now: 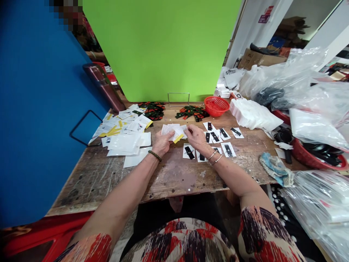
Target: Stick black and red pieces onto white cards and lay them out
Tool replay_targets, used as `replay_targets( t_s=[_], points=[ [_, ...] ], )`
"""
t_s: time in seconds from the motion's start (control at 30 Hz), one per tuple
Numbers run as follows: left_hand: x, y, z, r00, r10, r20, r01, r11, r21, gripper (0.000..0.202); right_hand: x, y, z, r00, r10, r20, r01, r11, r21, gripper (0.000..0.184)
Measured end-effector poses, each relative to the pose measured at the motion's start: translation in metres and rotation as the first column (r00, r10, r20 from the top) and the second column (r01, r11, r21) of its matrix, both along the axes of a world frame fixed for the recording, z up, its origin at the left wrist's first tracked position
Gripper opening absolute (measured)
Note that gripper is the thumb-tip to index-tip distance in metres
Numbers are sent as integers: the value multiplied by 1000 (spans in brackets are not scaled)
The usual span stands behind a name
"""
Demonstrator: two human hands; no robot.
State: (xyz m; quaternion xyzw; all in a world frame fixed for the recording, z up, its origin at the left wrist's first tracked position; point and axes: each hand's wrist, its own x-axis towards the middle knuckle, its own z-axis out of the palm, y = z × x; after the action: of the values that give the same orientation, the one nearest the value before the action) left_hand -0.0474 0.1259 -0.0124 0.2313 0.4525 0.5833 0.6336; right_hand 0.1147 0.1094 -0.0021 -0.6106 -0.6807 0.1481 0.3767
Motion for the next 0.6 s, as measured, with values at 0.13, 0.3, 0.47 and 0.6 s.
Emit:
replay_targets(
  t_s=[0.13, 0.3, 0.47, 0.6],
  points=[
    [-5, 5, 2, 998, 57, 1, -57, 997, -45, 32, 13, 7, 9, 980, -131, -150, 115, 988, -107, 24],
    [-11, 11, 6, 991, 126, 52, -125, 992, -35, 26, 70, -11, 19, 955, -225, -191, 192, 965, -179, 28],
    [-13, 15, 5, 992, 123, 25, -123, 992, -4, 26, 172, -51, 31, 975, -213, -70, 187, 944, -271, 21],
    [-14, 16, 2, 996, 85, -6, -85, 996, 2, 26, 228, -79, 46, 913, -273, 304, 327, 934, -143, 19]
  ],
)
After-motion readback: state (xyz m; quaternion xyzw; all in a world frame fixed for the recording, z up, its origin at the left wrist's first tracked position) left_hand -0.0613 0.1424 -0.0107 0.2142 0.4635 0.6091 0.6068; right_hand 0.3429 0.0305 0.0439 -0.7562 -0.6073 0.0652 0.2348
